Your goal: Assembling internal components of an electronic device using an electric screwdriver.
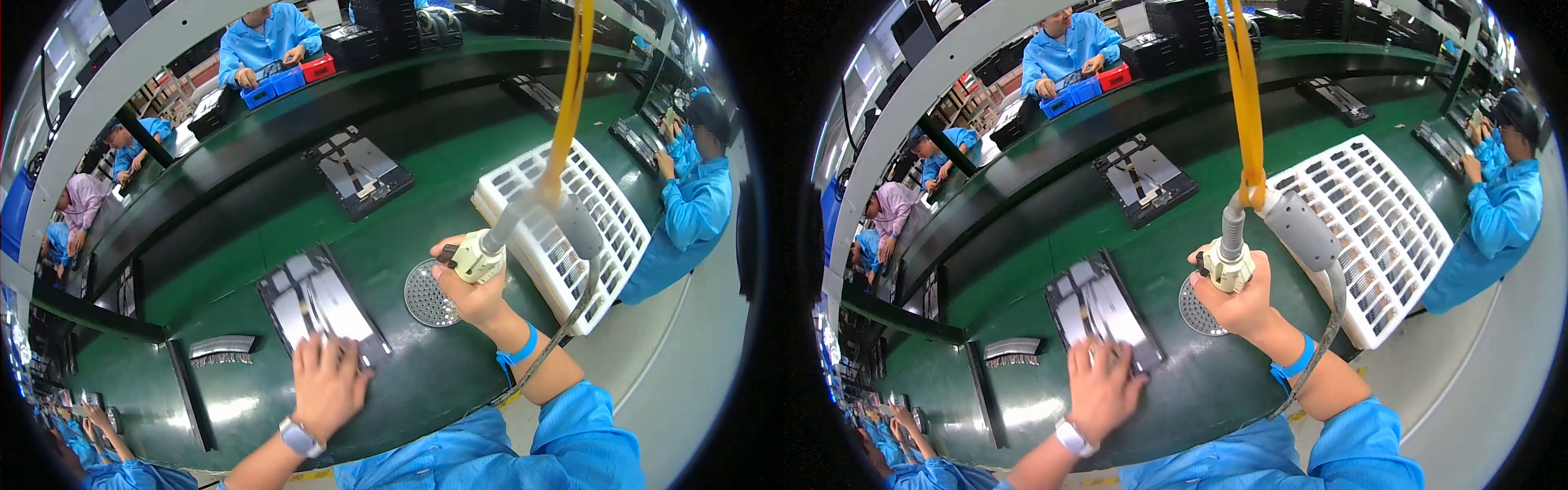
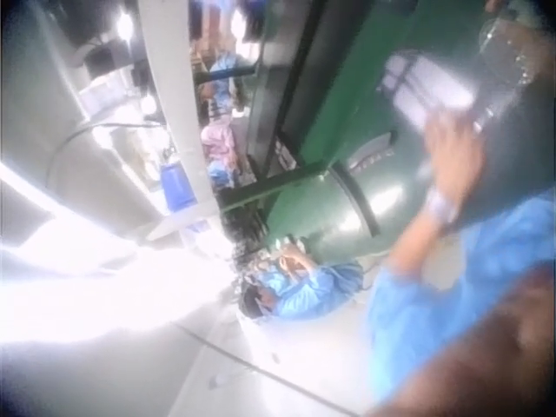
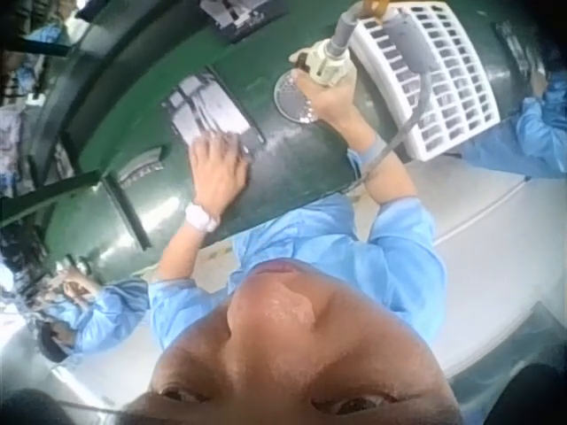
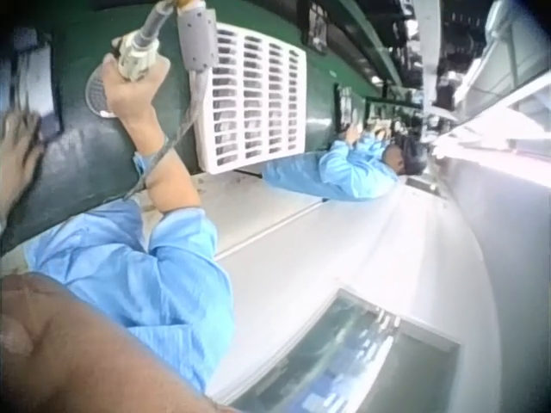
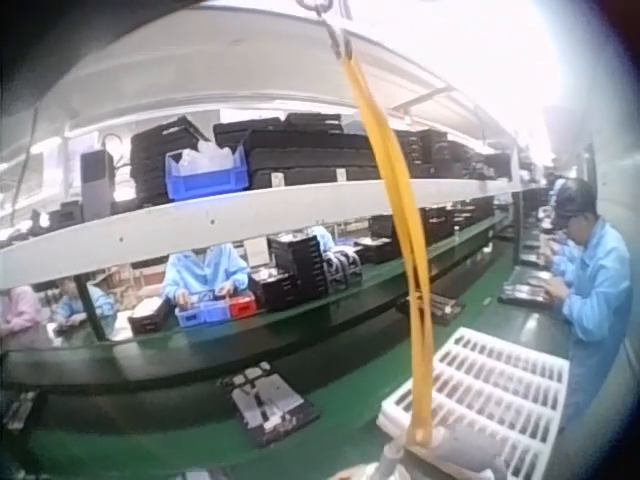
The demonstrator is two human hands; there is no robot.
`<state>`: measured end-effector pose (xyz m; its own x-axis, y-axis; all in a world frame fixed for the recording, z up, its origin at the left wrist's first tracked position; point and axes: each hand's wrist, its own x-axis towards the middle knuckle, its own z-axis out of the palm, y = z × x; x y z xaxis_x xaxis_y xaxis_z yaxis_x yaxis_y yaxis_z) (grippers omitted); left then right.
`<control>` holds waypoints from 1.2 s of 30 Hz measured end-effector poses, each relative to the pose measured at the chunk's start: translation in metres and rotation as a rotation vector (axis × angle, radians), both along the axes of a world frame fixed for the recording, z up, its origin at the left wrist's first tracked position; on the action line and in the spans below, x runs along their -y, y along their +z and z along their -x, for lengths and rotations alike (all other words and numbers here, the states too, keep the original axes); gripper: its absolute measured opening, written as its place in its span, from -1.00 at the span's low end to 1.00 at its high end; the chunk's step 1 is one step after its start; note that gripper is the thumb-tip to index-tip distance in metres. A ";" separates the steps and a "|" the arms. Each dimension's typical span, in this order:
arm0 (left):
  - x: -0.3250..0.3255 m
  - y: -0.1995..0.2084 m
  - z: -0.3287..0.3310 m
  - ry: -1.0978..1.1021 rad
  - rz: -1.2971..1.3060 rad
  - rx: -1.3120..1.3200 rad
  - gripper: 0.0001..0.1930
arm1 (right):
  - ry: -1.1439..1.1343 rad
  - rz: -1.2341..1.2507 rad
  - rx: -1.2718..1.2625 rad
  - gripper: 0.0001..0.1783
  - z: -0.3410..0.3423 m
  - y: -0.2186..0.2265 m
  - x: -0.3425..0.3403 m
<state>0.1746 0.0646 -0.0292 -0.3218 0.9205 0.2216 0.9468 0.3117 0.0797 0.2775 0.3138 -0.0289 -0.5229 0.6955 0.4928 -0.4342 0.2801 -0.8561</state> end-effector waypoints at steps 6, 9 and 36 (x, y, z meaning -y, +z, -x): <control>-0.054 -0.011 0.113 0.226 -0.005 -0.263 -0.47 | -0.030 -0.054 -0.010 -0.83 0.002 0.000 -0.005; -0.061 -0.020 0.168 0.291 0.035 -0.279 -0.45 | -0.046 -0.081 -0.006 -0.84 0.003 0.000 -0.009; -0.176 -0.041 0.195 0.374 -0.953 1.633 -0.32 | 0.006 -0.079 0.030 -0.76 -0.009 -0.006 -0.022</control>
